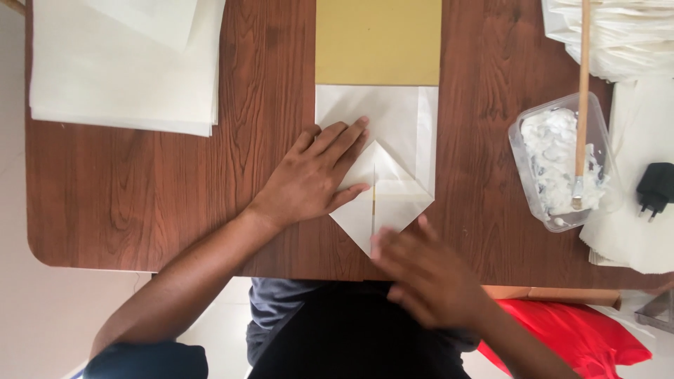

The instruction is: Assembling a paper bag by folding paper around a template and applying glue with a brush.

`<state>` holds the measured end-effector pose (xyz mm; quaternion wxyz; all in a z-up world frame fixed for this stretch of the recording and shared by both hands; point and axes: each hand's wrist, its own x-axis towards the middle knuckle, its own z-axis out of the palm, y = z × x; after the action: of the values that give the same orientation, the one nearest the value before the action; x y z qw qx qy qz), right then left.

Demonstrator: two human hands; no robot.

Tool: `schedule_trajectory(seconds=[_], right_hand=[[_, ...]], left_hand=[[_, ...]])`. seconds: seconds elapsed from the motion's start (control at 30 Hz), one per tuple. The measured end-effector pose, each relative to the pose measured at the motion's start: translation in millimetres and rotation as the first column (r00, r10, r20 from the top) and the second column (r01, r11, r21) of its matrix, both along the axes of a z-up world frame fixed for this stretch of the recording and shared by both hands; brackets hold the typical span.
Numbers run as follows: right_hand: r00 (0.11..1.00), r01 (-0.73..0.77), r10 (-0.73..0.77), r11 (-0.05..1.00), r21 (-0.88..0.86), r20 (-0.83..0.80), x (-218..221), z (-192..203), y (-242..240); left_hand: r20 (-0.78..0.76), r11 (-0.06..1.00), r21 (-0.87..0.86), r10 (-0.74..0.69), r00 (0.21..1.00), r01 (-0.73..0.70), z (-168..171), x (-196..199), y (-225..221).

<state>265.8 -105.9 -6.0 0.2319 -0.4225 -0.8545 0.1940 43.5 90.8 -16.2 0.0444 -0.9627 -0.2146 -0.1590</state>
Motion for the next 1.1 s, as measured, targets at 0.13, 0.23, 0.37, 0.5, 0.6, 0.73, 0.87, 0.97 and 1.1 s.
schedule_trajectory(seconds=[0.13, 0.23, 0.37, 0.5, 0.6, 0.73, 0.87, 0.97, 1.1], right_hand=[[0.972, 0.184, -0.209, 0.96, 0.21, 0.102, 14, 10, 52], [0.916, 0.364, -0.393, 0.896, 0.254, 0.073, 18, 1, 83], [0.885, 0.432, -0.445, 0.894, 0.116, 0.138, 13, 5, 111], [0.884, 0.463, -0.458, 0.885, -0.043, 0.087, 11, 8, 121], [0.875, 0.485, -0.479, 0.867, -0.115, 0.076, 8, 16, 126], [0.871, 0.491, -0.487, 0.862, -0.126, 0.059, 11, 10, 125], [0.874, 0.483, -0.483, 0.875, -0.014, -0.051, 13, 5, 125], [0.853, 0.52, -0.511, 0.849, 0.092, -0.109, 30, 22, 121], [0.681, 0.732, -0.707, 0.664, 0.152, -0.191, 80, 57, 112]], left_hand=[[0.075, 0.997, -0.068, -0.016, 0.997, 0.021, -1, -1, 0], [0.076, 0.993, -0.11, -0.026, 0.997, 0.034, 1, 0, -1], [0.11, 0.986, -0.166, -0.013, 0.994, 0.031, 2, 1, 0], [0.138, 0.983, -0.183, 0.0, 0.99, 0.025, 2, 2, 0], [0.143, 0.981, -0.189, -0.003, 0.99, 0.031, 3, 1, 3], [0.141, 0.98, -0.198, -0.002, 0.99, 0.03, 4, 1, 2], [0.123, 0.974, -0.224, 0.004, 0.992, 0.023, 10, 3, 0], [0.081, 0.964, -0.263, -0.002, 0.997, 0.023, 14, 5, 3], [-0.002, 0.942, -0.337, -0.003, 1.0, 0.002, 20, 6, 10]])
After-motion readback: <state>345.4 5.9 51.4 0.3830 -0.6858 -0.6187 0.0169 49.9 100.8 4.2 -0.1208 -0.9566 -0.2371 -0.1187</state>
